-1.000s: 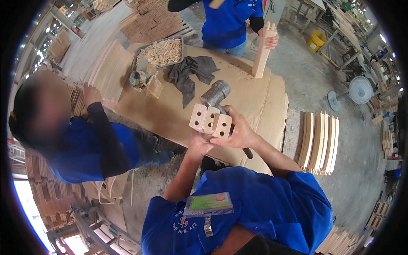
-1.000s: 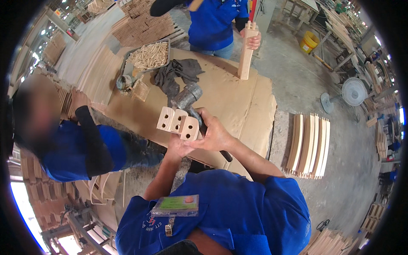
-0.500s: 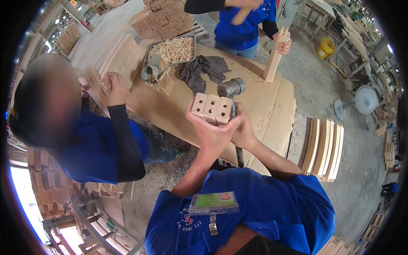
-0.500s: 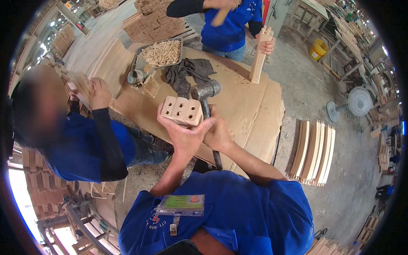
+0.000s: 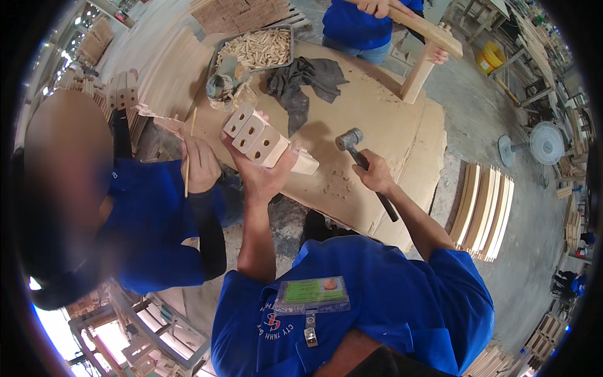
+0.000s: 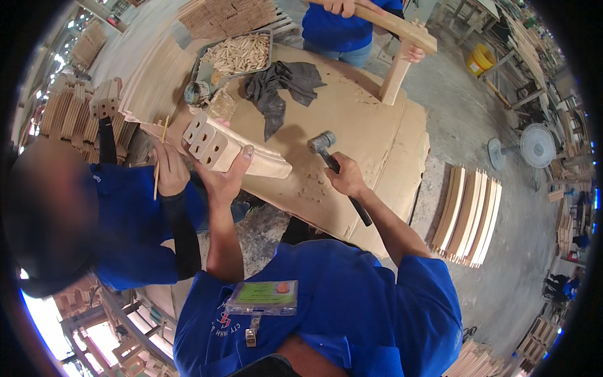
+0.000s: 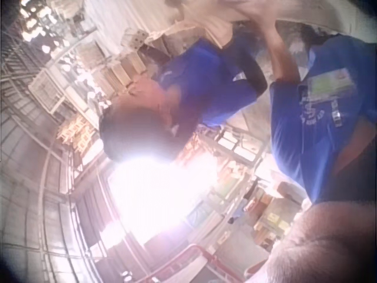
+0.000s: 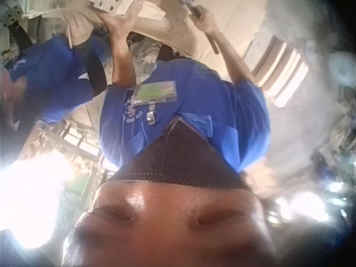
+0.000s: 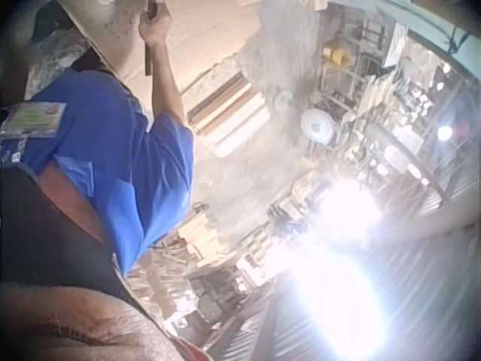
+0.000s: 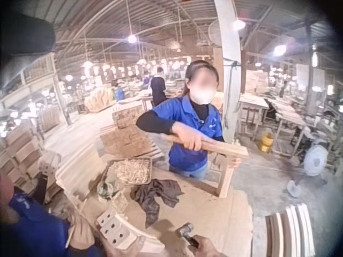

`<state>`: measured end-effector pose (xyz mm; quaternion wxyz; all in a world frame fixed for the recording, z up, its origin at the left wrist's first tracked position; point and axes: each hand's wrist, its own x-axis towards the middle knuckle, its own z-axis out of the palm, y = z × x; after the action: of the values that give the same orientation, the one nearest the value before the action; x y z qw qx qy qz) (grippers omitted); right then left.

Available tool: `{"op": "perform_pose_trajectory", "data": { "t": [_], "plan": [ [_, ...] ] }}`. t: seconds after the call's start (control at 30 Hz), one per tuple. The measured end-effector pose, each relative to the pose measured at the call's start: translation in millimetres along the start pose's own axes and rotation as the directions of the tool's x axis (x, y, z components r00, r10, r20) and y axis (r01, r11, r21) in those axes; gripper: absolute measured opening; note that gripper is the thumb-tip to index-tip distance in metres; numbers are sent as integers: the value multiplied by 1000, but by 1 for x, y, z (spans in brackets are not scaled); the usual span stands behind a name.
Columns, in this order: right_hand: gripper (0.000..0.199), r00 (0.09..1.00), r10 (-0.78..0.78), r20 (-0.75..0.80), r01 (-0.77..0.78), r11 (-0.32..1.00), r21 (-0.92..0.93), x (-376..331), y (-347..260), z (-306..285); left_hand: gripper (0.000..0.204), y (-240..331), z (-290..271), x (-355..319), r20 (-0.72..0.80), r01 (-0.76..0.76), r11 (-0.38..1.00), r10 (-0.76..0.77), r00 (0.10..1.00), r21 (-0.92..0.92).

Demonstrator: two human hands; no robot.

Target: The person inserts small wooden dowels into pre-drilled holes on a wooden block and uses a hammer to tap them flush. The person repeats this process for multiple dowels on the same block and then stacks the finished pieces with others on the workbench.

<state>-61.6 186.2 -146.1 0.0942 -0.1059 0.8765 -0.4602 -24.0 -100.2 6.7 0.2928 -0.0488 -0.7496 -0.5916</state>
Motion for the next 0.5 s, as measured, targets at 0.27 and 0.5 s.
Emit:
{"op": "perform_pose_trajectory", "data": {
  "t": [0.27,0.5],
  "plan": [
    [30,929,-344,-139,278,893,-353,7,39,25,105,-25,-10,10,8,86,996,-85,996,-19],
    [23,991,-123,51,133,932,-338,64,-12,17,87,-44,-4,7,75,47,985,-35,997,-168]
  ]
}}
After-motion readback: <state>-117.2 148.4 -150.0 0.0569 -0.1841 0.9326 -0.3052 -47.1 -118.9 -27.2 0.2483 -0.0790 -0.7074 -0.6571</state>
